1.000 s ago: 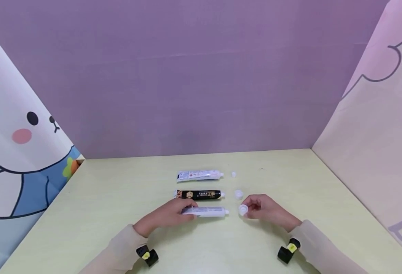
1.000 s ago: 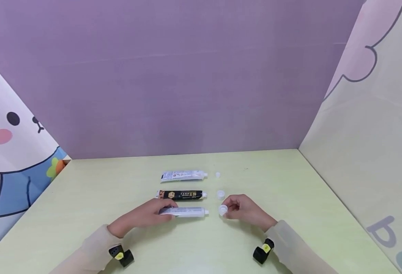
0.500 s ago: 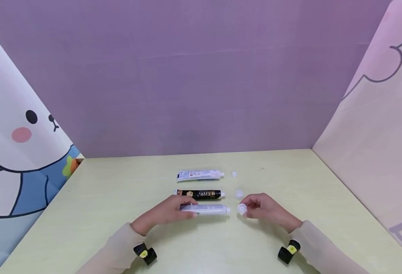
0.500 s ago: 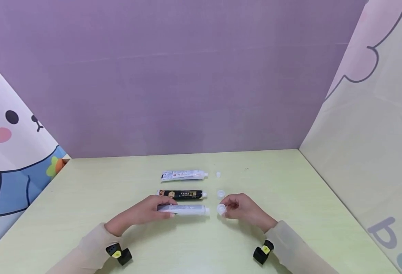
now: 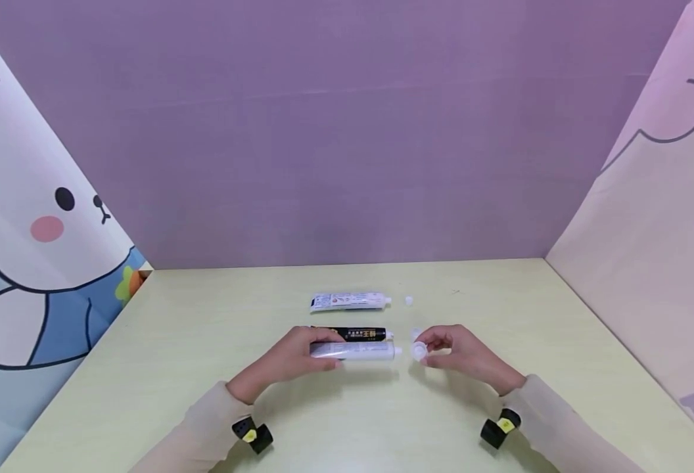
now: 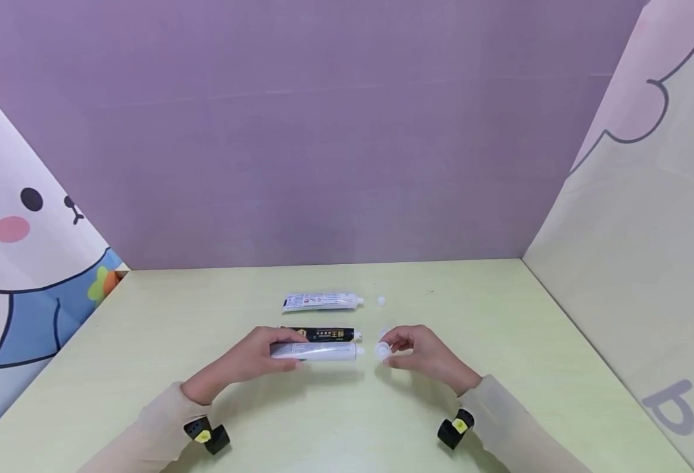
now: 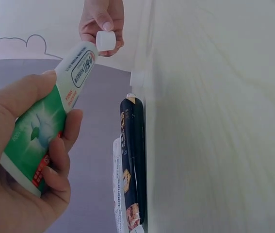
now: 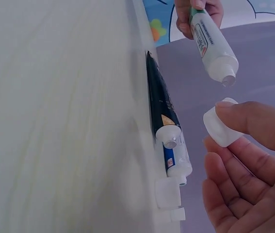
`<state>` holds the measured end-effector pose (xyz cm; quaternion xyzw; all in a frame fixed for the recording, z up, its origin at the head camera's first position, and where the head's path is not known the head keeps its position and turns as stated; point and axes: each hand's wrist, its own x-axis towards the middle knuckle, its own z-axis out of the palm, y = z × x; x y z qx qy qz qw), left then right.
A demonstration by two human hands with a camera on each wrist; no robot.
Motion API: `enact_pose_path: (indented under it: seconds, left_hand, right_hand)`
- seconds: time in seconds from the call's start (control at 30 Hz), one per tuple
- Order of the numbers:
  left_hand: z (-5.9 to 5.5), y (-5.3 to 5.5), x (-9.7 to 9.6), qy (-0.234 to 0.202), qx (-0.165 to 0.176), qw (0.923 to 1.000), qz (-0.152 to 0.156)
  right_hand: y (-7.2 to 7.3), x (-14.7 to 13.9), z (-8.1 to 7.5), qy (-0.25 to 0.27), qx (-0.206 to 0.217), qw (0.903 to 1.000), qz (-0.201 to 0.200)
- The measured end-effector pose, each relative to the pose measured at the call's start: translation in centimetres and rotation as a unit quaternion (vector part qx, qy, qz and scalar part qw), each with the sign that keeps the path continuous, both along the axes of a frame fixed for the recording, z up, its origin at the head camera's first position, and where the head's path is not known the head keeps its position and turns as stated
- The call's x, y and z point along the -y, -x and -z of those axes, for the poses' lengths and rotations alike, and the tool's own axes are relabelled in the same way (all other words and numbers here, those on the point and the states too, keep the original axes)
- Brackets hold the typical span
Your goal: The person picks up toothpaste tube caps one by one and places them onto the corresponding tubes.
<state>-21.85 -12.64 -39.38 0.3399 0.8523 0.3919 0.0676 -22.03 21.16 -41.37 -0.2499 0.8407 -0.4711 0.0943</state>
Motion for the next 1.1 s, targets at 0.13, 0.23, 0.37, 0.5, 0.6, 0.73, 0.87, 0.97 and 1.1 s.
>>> enact_pose_path:
  seconds: [0.13, 0.23, 0.37, 0.5, 0.6, 0.73, 0.87, 0.97, 1.1]
  left_hand:
    - [-0.2, -0.1, 0.1, -0.009, 0.009, 0.9998, -0.018]
    - [-0.4, -0.1, 0.0, -0.015, 0.005, 0.9996, -0.023]
    - [-0.5, -0.2, -0.1, -0.019, 0.007, 0.9994, -0.028]
    - [-0.7, -0.3, -0.3, -0.021, 0.014, 0.9991, -0.033]
    - [-0.8, -0.3, -0.4, -0.026, 0.01, 0.9992, -0.029]
    - [-1.1, -0.6, -0.5, -0.032, 0.006, 0.9992, -0.024]
    - [-1.1, -0.6, -0.6, -0.036, 0.008, 0.9989, -0.029]
    - [-1.1, -0.6, -0.7, -0.04, 0.005, 0.9987, -0.032]
    - [-1.1, -0.5, -0.8, -0.042, -0.001, 0.9986, -0.031]
  right_hand:
    - [0.0, 0.1, -0.4, 0.0, -0.017, 0.9999, 0.002]
    - [0.0, 0.2, -0.7, -0.005, -0.025, 0.9996, 0.008]
    - [-0.1, 0.2, -1.1, -0.004, -0.033, 0.9994, 0.013]
    - [-0.2, 0.3, -1.5, 0.0, -0.04, 0.9991, 0.014]
    - [-0.3, 0.2, -1.8, 0.0, -0.049, 0.9986, 0.017]
    - [-0.5, 0.2, -2.2, -0.005, -0.06, 0.998, 0.021]
    - [-0.6, 0.2, -2.7, -0.014, -0.075, 0.9969, 0.019]
    - [-0.5, 0.2, -3.0, -0.016, -0.089, 0.9957, 0.018]
    - [-0.5, 0.3, -3.2, -0.015, -0.094, 0.9953, 0.017]
